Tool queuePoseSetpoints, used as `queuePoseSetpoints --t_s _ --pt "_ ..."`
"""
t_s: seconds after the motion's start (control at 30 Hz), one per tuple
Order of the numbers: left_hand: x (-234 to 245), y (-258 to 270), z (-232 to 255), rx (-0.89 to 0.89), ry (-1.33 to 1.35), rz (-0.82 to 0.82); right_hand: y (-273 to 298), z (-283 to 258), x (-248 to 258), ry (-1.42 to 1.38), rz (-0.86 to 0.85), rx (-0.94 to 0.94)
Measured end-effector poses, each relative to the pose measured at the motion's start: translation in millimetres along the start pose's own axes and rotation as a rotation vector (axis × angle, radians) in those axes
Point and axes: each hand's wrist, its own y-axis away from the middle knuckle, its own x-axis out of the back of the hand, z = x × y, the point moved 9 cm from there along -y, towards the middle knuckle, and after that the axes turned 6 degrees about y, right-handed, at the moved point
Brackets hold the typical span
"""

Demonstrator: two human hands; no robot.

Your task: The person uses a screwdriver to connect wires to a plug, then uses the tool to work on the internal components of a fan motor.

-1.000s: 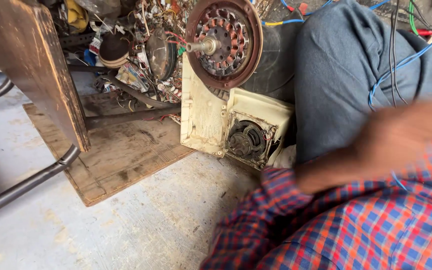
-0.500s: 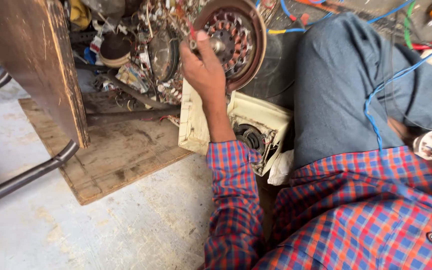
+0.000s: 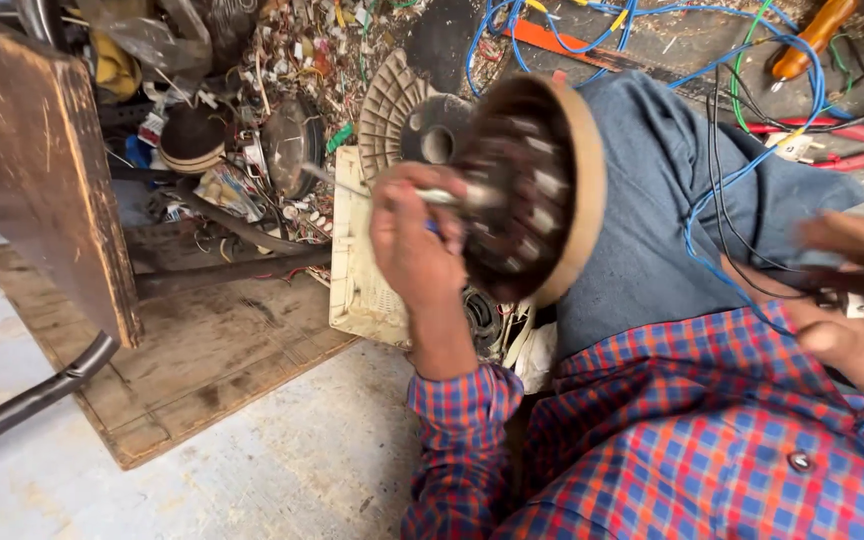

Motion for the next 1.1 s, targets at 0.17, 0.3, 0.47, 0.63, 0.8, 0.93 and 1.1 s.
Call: queuePoseSetpoints --t_s 0.17,0.3,0.47,0.63,0.8,0.93,1.1 --pt "-104 40 -23 0.297 0.05 -0.287 -41 -77 -63 -1.073 -0.222 -0.099" --pt "-194 64 -44 0.266 -0.092 -0.699 -7 -30 -46 -1.303 -0.137 -0.186" --pt "-246 76 -73 0.256 -0.186 -0.838 16 11 -29 -1.634 -0.136 -0.106" --pt "-250 75 -109 0.441 -0.067 -0.779 16 17 -23 -1.973 -0.248 0.033" --pt "-246 66 -133 0.576 -0.001 -0.709 0 34 -21 -1.446 0.209 -0.386" --pt "-246 71 -136 0.577 0.011 -0.721 10 63 -25 -1.553 0.18 -0.309" --pt "-253 85 -123 0.494 -0.091 -0.839 22 89 -27 -1.277 0.091 -0.038"
